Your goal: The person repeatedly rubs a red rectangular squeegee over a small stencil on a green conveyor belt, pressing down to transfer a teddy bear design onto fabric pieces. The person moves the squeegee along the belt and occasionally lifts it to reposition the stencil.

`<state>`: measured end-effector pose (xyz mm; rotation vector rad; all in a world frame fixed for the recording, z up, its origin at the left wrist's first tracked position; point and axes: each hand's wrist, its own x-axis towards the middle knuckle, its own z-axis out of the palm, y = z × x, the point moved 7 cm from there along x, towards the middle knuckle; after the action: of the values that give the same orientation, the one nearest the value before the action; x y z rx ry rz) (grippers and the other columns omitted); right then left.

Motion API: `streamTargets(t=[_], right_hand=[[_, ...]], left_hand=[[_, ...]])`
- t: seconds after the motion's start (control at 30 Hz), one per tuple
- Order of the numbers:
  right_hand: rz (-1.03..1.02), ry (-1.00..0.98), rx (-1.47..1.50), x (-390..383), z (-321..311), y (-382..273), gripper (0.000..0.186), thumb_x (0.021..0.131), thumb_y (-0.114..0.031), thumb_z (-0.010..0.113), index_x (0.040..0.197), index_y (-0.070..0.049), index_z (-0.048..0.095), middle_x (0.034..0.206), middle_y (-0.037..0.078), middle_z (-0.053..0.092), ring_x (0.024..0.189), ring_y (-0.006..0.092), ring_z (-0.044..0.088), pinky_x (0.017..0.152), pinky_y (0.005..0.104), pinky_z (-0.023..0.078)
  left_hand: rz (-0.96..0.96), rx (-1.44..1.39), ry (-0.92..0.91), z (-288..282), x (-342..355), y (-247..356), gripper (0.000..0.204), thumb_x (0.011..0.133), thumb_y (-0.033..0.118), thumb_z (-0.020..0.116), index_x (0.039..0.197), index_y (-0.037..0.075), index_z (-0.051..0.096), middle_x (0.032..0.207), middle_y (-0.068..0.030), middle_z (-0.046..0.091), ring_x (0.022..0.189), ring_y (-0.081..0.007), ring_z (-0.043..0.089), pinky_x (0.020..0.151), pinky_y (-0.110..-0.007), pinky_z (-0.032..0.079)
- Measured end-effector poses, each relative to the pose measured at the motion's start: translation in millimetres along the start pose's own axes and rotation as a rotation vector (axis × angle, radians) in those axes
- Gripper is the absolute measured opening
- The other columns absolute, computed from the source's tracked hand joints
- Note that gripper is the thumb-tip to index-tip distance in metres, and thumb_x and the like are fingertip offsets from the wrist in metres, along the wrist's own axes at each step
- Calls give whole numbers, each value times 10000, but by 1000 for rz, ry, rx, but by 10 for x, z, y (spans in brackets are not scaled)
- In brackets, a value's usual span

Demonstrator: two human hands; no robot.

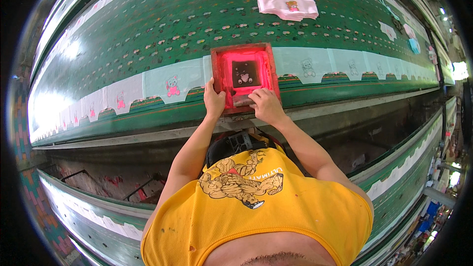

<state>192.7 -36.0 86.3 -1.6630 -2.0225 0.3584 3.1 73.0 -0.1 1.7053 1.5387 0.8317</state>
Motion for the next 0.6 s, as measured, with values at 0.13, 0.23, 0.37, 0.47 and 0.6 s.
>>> streamTargets(t=[0.13,0.23,0.37,0.47,0.6], right_hand=[[25,44,75,199,80,134,207,787,-22,689,992,-22,659,1012,137,664,990,355,620,861,472,499],[31,8,123,277,125,199,194,786,5,662,979,-8,653,981,164,673,965,378,625,860,475,507],[38,-28,165,200,69,122,171,800,5,647,971,0,650,978,173,677,977,377,628,866,471,520],[0,31,138,30,125,63,193,787,24,625,978,1,641,993,169,675,993,370,631,882,459,526],[-80,156,65,44,151,71,289,747,85,577,1018,-1,629,1039,167,670,1055,368,629,918,446,531]], left_hand=[[-26,-14,-17,14,8,-21,650,769,22,675,1390,-60,506,1346,-242,580,1289,-399,534,1105,-422,422],[-13,-8,-11,3,4,12,649,769,17,678,1390,-59,506,1346,-237,581,1289,-396,534,1105,-421,422],[42,27,35,-18,-8,18,659,772,20,679,1404,-53,508,1318,-244,612,1247,-381,581,1068,-407,448],[17,-16,35,-21,-10,5,660,764,22,676,1399,-54,512,1315,-247,612,1245,-385,580,1068,-405,448],[12,7,26,-32,-17,39,642,754,13,669,1374,-60,519,1311,-232,598,1260,-399,555,1084,-423,440]])
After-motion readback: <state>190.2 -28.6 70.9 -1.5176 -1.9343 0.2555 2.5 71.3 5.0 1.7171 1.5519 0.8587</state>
